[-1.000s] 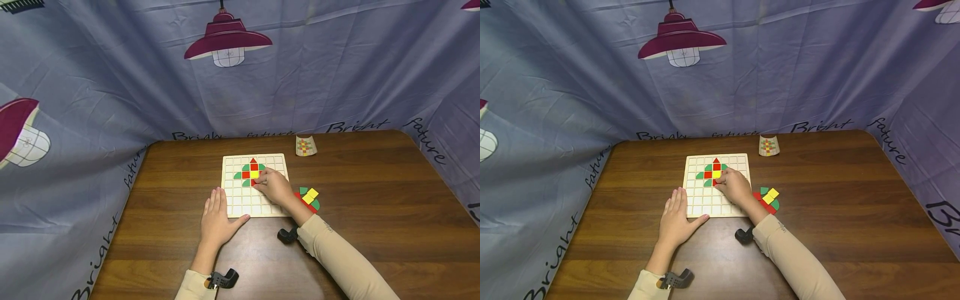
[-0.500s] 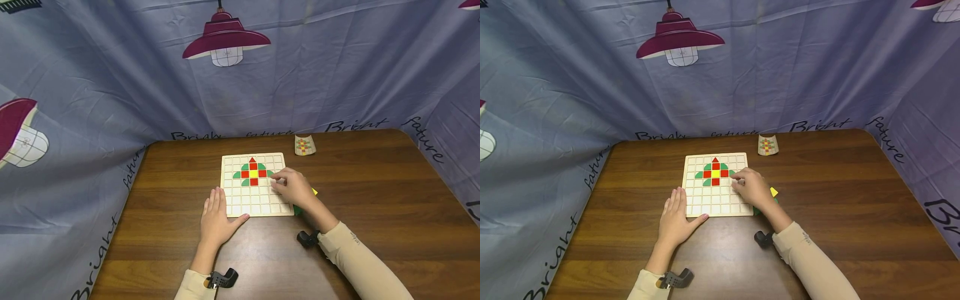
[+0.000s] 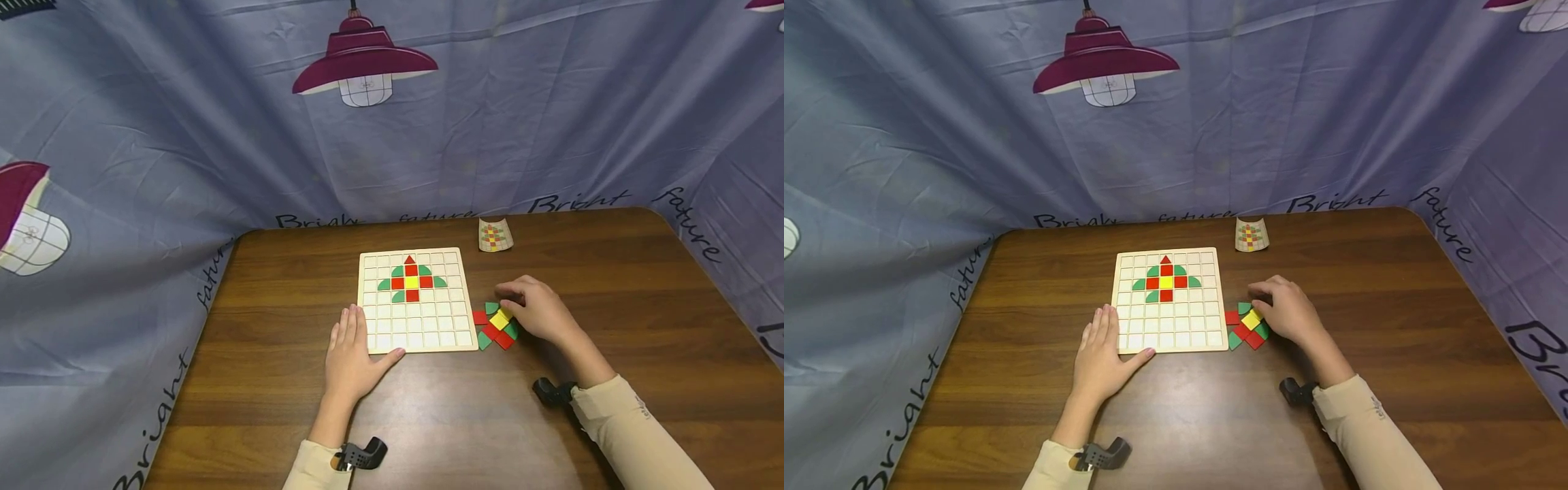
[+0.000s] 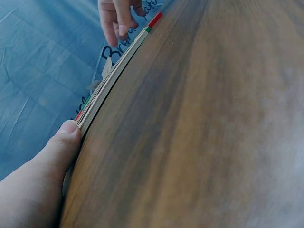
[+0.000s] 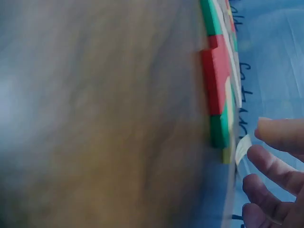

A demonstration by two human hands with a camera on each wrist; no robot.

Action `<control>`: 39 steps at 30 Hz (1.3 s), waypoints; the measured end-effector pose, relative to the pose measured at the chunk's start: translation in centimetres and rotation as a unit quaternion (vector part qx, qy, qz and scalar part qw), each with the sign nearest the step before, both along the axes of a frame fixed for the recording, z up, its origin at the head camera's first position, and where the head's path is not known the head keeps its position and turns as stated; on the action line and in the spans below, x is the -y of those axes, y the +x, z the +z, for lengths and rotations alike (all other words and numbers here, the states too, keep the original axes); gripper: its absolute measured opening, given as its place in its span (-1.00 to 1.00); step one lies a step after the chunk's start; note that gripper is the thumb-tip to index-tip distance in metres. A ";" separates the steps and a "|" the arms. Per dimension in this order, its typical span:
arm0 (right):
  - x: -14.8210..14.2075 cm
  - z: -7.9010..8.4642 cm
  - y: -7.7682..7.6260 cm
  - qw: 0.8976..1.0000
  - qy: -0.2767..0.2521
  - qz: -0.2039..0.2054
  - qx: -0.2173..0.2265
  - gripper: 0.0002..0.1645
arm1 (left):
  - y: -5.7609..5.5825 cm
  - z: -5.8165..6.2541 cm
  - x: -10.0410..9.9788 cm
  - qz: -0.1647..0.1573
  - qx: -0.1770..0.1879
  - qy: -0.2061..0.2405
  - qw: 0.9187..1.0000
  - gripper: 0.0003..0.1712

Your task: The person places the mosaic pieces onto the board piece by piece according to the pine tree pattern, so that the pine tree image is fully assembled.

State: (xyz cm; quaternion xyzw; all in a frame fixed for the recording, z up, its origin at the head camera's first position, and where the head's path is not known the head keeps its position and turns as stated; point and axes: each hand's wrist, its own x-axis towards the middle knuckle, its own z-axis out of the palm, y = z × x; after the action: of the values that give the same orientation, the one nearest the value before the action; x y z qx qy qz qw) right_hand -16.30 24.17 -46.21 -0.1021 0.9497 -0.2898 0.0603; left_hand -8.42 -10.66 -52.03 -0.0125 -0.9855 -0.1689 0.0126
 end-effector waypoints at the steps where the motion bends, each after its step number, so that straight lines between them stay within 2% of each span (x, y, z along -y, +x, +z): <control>1: -0.1 -0.1 0.0 1.000 0.002 0.001 0.003 -0.57 | 0.0 0.0 0.0 0.000 0.001 0.001 1.000 0.41; 7: 0.3 -0.7 0.0 1.000 0.021 -0.003 -0.008 -0.57 | -0.1 0.0 0.0 0.000 -0.001 0.001 1.000 0.41; 14: 1.1 -1.1 -0.2 0.999 0.042 -0.020 -0.026 -0.71 | -0.1 0.0 0.0 0.000 0.000 0.003 1.000 0.41; 25: 1.4 -1.3 -1.0 0.999 0.022 -0.005 -0.040 -0.87 | -0.1 0.1 0.0 0.003 -0.001 -0.001 1.000 0.41; 28: 1.3 -1.3 -1.1 0.999 0.018 0.001 -0.042 -0.84 | -0.1 0.2 0.0 0.003 0.000 -0.001 1.000 0.41; 35: 1.0 -1.3 -1.1 0.999 0.035 0.009 -0.025 -0.62 | 0.0 0.2 0.0 0.001 0.002 0.001 1.000 0.41; 39: 0.9 -1.4 -1.2 0.999 0.032 0.014 -0.020 -0.66 | 0.0 0.3 0.0 0.001 0.002 0.003 1.000 0.40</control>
State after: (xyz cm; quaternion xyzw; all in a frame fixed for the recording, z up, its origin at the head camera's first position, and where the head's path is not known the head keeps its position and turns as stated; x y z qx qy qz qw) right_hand -17.46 23.23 -47.64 -0.1190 0.9579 -0.2567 0.0481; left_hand -8.42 -10.63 -51.78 -0.0114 -0.9850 -0.1716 0.0104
